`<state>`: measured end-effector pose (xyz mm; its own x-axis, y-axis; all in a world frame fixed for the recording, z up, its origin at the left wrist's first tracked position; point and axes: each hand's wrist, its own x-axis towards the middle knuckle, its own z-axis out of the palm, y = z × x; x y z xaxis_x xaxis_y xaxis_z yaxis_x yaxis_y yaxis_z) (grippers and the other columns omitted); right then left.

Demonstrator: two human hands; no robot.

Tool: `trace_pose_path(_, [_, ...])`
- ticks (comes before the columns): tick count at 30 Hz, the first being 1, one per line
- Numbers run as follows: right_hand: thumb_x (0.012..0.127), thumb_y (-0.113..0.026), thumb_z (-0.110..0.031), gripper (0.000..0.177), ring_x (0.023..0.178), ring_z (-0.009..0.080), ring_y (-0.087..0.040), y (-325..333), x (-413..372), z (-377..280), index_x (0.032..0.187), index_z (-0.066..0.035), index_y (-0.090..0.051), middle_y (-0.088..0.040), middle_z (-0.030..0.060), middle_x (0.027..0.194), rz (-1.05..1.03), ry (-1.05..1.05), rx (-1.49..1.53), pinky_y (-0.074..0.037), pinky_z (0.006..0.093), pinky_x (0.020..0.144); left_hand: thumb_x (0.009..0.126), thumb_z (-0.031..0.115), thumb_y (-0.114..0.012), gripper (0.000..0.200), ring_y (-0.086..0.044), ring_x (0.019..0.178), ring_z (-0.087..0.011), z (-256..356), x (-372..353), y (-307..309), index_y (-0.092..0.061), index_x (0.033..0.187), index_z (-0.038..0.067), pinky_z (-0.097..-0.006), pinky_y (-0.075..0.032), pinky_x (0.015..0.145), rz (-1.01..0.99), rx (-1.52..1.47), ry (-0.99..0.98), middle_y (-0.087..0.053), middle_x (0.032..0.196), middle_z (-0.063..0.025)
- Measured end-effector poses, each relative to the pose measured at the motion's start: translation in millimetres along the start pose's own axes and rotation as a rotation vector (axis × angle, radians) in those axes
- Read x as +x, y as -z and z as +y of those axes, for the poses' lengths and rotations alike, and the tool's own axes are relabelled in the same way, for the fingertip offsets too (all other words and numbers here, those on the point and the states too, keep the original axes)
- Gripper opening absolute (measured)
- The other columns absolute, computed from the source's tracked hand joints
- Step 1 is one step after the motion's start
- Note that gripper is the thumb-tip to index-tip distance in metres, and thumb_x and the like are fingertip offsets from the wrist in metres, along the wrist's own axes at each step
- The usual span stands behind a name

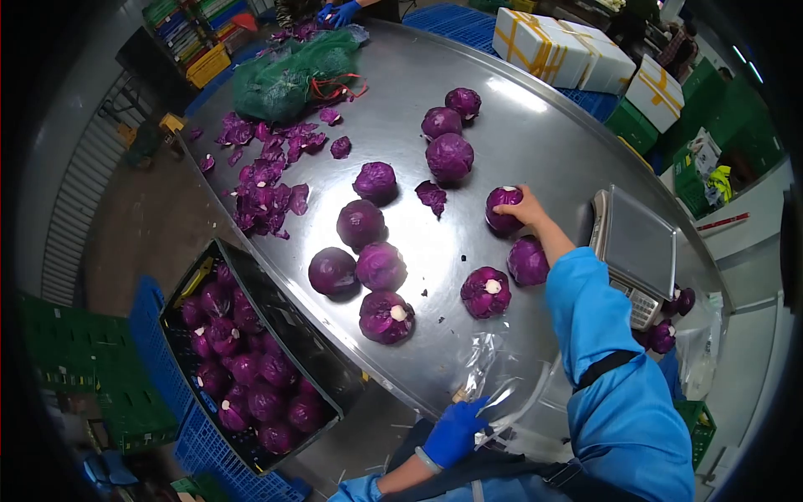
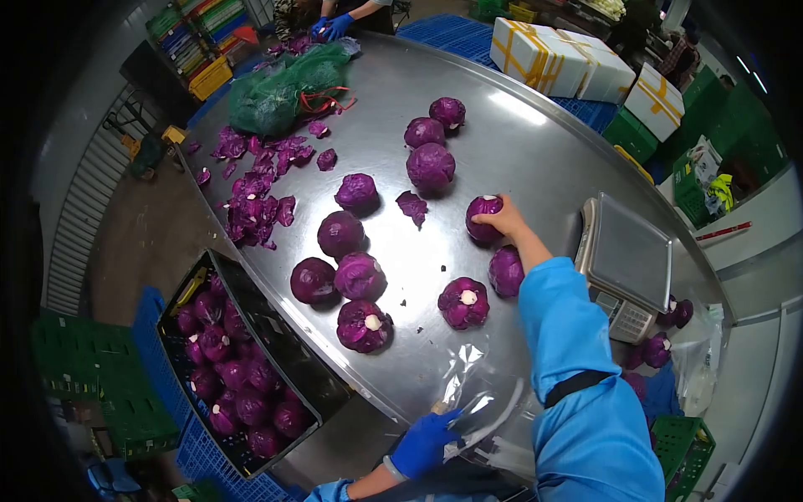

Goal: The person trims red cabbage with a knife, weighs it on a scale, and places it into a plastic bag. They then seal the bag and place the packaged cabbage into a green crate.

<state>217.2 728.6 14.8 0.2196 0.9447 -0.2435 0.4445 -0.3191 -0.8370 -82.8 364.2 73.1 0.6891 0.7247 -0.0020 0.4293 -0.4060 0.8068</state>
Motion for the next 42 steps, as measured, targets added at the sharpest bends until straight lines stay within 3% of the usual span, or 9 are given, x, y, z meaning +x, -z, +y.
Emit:
trace_pose_path(8, [0.077,-0.074,-0.044,0.077,0.12,0.031,-0.053,28.1,-75.6,14.2,0.139,-0.012,-0.041,-0.049,0.0111,0.137,-0.396,-0.138,1.055,-0.044,0.0522,0.1,0.076,0.01,-0.063,0.03,-0.06,0.09,-0.028,2.2,32.4,11.2,-0.066,0.105,0.009,-0.0405,-0.048,0.077,0.233,-0.116,0.084,-0.066,0.107,-0.0092])
trace_pose_path(13, [0.053,-0.078,-0.07,0.114,0.131,0.0326,-0.044,62.1,-278.3,4.2,0.143,-0.012,-0.037,-0.044,0.0129,0.143,-0.464,-0.118,1.244,-0.035,0.055,0.109,0.078,0.012,-0.064,0.025,-0.061,0.087,-0.0324,6.0,63.1,-15.3,-0.066,0.102,0.009,-0.0429,-0.049,0.075,0.12,-0.023,-0.068,-0.066,0.099,-0.0112])
trace_pose_path(16, [0.056,-0.086,-0.054,0.11,0.13,0.0302,-0.045,68.1,-400.7,27.9,0.143,-0.009,-0.036,-0.044,0.0126,0.143,-0.548,-0.436,1.377,-0.034,0.0514,0.111,0.078,0.015,-0.064,0.023,-0.059,0.091,-0.0373,2.6,62.3,-72.6,-0.066,0.099,0.006,-0.046,-0.049,0.078,0.176,-0.17,-0.267,-0.065,0.098,-0.0161])
trace_pose_path(21, [0.065,-0.083,-0.024,0.091,0.125,0.0288,-0.049,67.3,-496.7,67.4,0.14,-0.005,-0.036,-0.05,0.0124,0.134,-0.18,-0.419,1.51,-0.037,0.0442,0.109,0.078,-0.002,-0.057,0.055,-0.05,0.121,-0.0404,39.9,45.0,-92.0,-0.047,0.132,0.006,-0.0417,-0.042,0.1,-0.188,-0.634,0.038,-0.051,0.13,-0.0203])
trace_pose_path(25, [0.078,-0.073,-0.013,0.075,0.12,0.027,-0.053,55.8,-532.8,94.5,0.14,-0.008,-0.031,-0.051,0.0115,0.127,0.108,-0.403,0.906,-0.043,0.0434,0.103,0.075,-0.009,-0.05,0.077,-0.047,0.126,-0.0363,49.3,33.4,-109.7,-0.029,0.147,0.01,-0.0385,-0.044,0.1,-0.132,-0.441,-0.077,-0.045,0.139,-0.0173])
trace_pose_path(30, [0.088,-0.066,-0.032,0.059,0.105,0.0272,-0.061,20.8,-557.0,118.8,0.132,-0.007,-0.035,-0.052,0.0141,0.123,0.364,-0.842,1.064,-0.055,0.0416,0.083,0.072,-0.004,-0.057,0.085,-0.054,0.117,-0.037,70.8,11.6,-122.1,-0.028,0.149,0.016,-0.0417,-0.053,0.083,-0.47,0.002,-0.209,-0.038,0.147,-0.0144])
trace_pose_path(33, [0.085,-0.07,-0.027,0.065,0.106,0.0296,-0.058,16.1,-575.0,125.8,0.134,-0.004,-0.034,-0.049,0.0161,0.125,0.205,-0.648,0.932,-0.051,0.0395,0.089,0.075,-0.004,-0.056,0.077,-0.055,0.115,-0.0374,88.1,7.4,-120.1,-0.034,0.146,0.014,-0.0425,-0.053,0.082,-0.393,-0.077,-0.173,-0.042,0.144,-0.0159])
trace_pose_path(36, [0.077,-0.075,-0.023,0.071,0.098,0.033,-0.059,39.2,-571.3,109.9,0.134,-0.002,-0.038,-0.049,0.017,0.121,0.57,0.009,-0.444,-0.054,0.0393,0.079,0.072,-0.007,-0.055,0.079,-0.056,0.113,-0.0376,102.5,10.1,-103.8,-0.035,0.145,0.015,-0.042,-0.053,0.083,-0.39,0.079,-0.077,-0.044,0.142,-0.0159])
trace_pose_path(42, [0.079,-0.067,-0.021,0.019,0.074,0.0298,-0.064,54.3,-523.1,126.1,0.085,-0.004,-0.062,-0.063,0.0118,0.081,0.244,0.106,-0.566,-0.051,0.0402,0.065,0.07,-0.013,-0.047,0.072,-0.06,0.108,-0.0362,99.1,9.7,-73.8,-0.051,0.135,0.016,-0.0408,-0.053,0.084,-0.15,0.114,-0.246,-0.057,0.129,-0.015])
